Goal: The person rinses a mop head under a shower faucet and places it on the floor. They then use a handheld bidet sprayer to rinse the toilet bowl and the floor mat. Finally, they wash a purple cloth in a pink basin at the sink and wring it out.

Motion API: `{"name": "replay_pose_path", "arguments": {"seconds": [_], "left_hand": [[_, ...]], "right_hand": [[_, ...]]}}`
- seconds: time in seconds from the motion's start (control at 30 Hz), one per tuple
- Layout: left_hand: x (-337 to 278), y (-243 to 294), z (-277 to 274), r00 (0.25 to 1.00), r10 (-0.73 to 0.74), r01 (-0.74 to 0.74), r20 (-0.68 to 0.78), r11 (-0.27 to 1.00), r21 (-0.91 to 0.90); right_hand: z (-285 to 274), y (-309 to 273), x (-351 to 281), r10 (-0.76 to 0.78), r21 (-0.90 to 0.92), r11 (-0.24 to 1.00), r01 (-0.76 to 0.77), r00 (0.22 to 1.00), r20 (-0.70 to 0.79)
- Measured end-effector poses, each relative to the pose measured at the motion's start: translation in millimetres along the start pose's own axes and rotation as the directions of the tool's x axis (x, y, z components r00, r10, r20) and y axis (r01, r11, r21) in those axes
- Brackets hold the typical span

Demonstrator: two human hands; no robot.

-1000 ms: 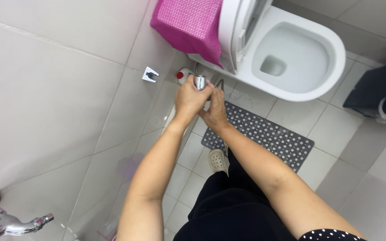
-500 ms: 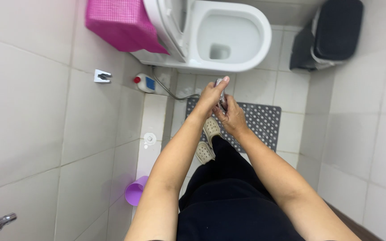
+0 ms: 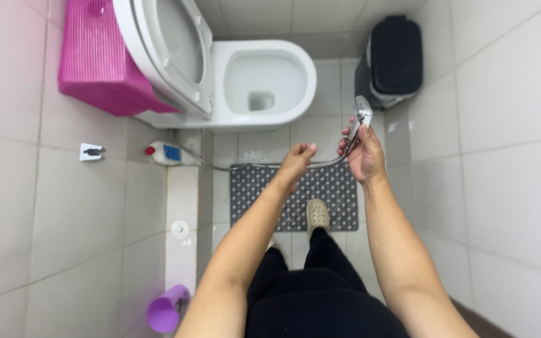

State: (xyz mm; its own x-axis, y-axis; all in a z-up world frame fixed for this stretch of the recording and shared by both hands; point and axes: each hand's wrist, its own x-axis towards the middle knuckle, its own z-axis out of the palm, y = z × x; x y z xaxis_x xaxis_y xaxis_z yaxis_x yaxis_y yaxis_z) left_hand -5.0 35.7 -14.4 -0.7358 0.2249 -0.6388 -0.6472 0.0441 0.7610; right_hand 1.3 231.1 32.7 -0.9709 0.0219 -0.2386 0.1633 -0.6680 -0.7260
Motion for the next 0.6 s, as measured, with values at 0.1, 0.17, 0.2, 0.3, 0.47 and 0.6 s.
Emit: {"name": "replay_pose_path", "arguments": {"seconds": [0.1, 0.17, 0.2, 0.3, 0.47, 0.6], "left_hand": [[25.5, 27.4, 32.3, 0.988, 0.148, -0.150, -0.054, 0.988, -0.030], [29.9, 47.3, 53.1, 0.974, 0.217, -0.219, -0.063, 0.976, -0.015], [33.8, 59.8, 62.6, 0.955, 0.287, -0.287, -0.071, 0.958, 0.001], [34.5, 90.7, 83.1, 0.930, 0.353, -0.348, -0.102, 0.935, 0.070], [36.4, 111.7, 94.5, 0.921, 0.360, -0.350, -0.145, 0.932, 0.093], [41.4, 111.3, 91.6, 0.929, 0.330, -0.317, -0.167, 0.943, 0.102]], "right_hand": [[-16.1, -38.9, 30.5, -0.047, 0.019, 0.999, 0.046, 0.996, 0.077], [-16.2, -63.2, 42.5, -0.066, 0.035, 0.997, 0.063, 0.990, 0.121], [-14.8, -76.3, 51.3, -0.088, 0.052, 0.995, 0.080, 0.983, 0.164], [-16.5, -101.4, 70.0, -0.103, 0.061, 0.994, 0.093, 0.973, 0.205], [-25.0, -120.0, 94.5, -0.114, 0.074, 0.992, 0.100, 0.969, 0.218], [-30.9, -120.6, 109.8, -0.086, 0.055, 0.995, 0.080, 0.990, 0.111]]}}
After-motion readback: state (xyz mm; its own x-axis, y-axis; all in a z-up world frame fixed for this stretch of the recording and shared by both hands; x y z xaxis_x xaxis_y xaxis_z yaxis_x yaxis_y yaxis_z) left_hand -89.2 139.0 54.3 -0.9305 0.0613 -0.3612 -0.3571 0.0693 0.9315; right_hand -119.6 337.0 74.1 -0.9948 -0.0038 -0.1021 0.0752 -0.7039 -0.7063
